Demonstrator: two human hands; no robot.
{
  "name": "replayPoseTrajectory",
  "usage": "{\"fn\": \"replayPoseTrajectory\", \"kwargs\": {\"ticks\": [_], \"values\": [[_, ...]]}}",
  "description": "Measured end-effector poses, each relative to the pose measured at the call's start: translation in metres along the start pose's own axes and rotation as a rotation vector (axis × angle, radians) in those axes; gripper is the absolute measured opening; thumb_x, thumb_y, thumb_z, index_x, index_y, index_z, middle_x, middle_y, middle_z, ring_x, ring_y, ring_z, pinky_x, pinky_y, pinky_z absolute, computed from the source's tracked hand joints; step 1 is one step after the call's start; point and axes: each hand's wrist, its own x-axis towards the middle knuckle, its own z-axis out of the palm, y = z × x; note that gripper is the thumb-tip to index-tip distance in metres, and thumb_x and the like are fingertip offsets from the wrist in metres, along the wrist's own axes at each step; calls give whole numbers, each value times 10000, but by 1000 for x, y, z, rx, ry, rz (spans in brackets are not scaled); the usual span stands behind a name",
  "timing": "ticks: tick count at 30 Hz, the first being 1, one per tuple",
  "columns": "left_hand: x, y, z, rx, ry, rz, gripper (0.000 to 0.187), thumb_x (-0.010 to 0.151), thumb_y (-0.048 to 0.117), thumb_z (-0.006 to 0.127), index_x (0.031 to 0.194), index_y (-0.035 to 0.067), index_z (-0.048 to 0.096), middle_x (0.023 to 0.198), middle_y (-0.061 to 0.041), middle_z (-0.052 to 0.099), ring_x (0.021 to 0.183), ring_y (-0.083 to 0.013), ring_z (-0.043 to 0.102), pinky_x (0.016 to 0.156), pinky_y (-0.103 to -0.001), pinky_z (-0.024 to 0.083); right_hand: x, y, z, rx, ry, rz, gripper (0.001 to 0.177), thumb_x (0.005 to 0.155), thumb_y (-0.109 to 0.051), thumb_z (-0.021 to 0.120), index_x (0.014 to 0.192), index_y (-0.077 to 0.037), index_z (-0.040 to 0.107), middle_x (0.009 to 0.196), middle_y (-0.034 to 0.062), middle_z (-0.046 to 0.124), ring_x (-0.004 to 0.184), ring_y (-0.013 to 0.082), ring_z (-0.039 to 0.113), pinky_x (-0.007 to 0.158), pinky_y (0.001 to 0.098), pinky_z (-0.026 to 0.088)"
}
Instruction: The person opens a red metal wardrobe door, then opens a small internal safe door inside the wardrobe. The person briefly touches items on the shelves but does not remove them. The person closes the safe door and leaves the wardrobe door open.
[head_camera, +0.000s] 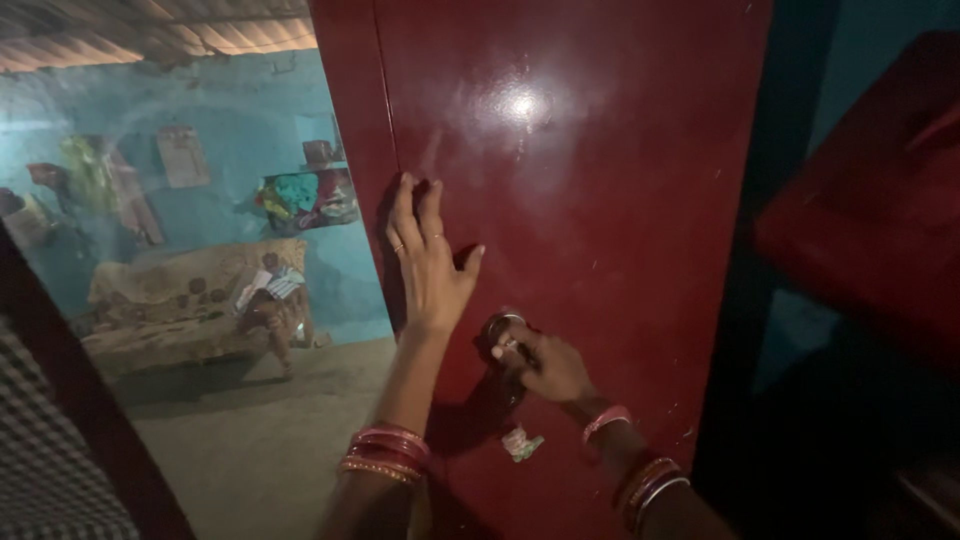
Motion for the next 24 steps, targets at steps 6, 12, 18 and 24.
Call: {"fn": "replayPoseTrajectory", "kwargs": {"ticks": [6,12,18,24], "values": [[15,-24,6,-140,156,-67,816,858,47,747,1552,-53,330,1497,-273,308,1295,-400,553,1112,-460,526,14,5,-2,42,-56,-6,414,967,-590,537,1152,-247,677,648,47,644,560,237,646,607,421,512],[23,-28,-5,-235,221,-212,494,847,40,705,1311,-80,587,1205,-239,662,1094,-332,705,937,-397,593,-5,-6,-7,33,44,-33,389,937,-544,594,1173,-247,683,653,71,670,605,239,679,632,420,507],[10,-30,-11,-240,-44,-546,540,957,300,618,1344,-70,543,1100,-263,715,1040,-374,717,922,-466,559,-30,-8,4,41,0,-30,333,966,-433,571,1253,-285,656,802,62,724,698,238,728,702,418,563],[9,-50,-12,-550,-10,-643,705,1008,535,363,1391,-16,581,1409,-226,631,1317,-375,582,1116,-470,429,-34,-12,5,60,216,-325,341,954,-396,649,1232,-199,667,869,128,749,766,332,722,672,445,543]]}}
